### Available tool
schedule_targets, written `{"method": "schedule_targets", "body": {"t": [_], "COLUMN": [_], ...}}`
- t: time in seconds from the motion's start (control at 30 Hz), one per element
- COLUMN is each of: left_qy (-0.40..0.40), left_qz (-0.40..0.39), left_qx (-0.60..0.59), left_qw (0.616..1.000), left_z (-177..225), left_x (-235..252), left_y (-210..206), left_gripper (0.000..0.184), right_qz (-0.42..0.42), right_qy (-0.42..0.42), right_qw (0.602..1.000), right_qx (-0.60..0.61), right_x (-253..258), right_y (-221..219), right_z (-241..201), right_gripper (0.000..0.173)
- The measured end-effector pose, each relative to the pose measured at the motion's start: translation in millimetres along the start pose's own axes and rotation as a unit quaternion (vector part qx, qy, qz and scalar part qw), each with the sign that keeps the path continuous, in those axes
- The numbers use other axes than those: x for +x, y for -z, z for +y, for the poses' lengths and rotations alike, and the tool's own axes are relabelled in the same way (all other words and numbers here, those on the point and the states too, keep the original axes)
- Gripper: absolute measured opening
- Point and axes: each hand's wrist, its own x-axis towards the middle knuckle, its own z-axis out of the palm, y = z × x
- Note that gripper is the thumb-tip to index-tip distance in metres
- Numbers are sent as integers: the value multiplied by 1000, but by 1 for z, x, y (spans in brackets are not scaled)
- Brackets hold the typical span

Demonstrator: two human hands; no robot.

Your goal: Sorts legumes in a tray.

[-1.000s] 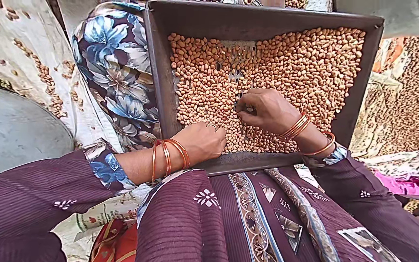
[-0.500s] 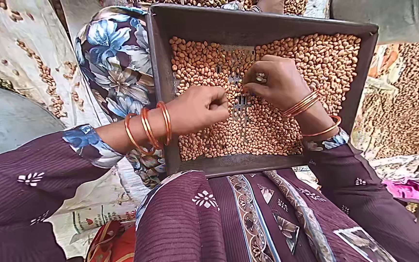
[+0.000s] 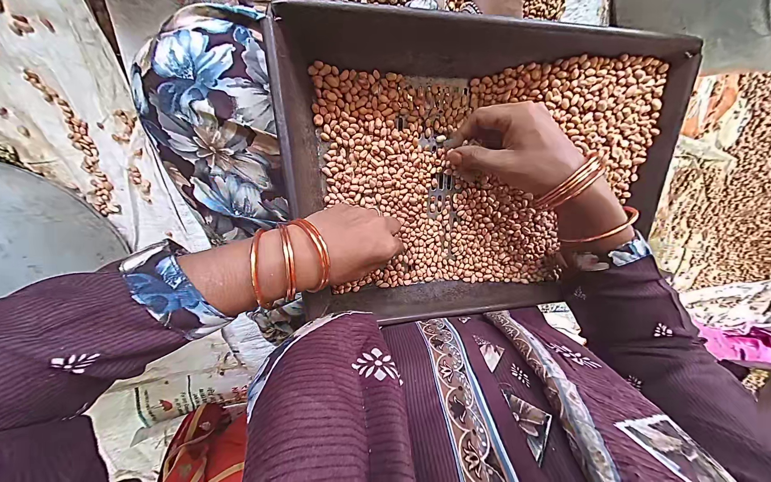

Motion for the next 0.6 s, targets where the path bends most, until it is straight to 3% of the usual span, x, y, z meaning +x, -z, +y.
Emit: {"method": "schedule_targets", "body": {"t": [0.1,0.2,0.3,0.6], "left_qy": [-11,-37,-58,-66], "left_qz": [16,44,56,99], "left_qx": [40,104,142,187], "left_qw": [999,993,987,975], "left_z": [4,8,10,14], "left_x": [1,4,7,6], "left_y": [1,-7,-14,-20], "left_gripper": [11,17,22,12], "right_qz": [-28,-23,-11,-31], "right_qy": [-25,-23,43,93], "right_qw": [989,999,991,969], "right_qx": [146,16,-122,-225], "right_x": [-10,-22,-32,-34], "right_y": [10,12,8,-27], "right_z": [9,6,0,-6], "right_gripper": [9,17,17,10]}}
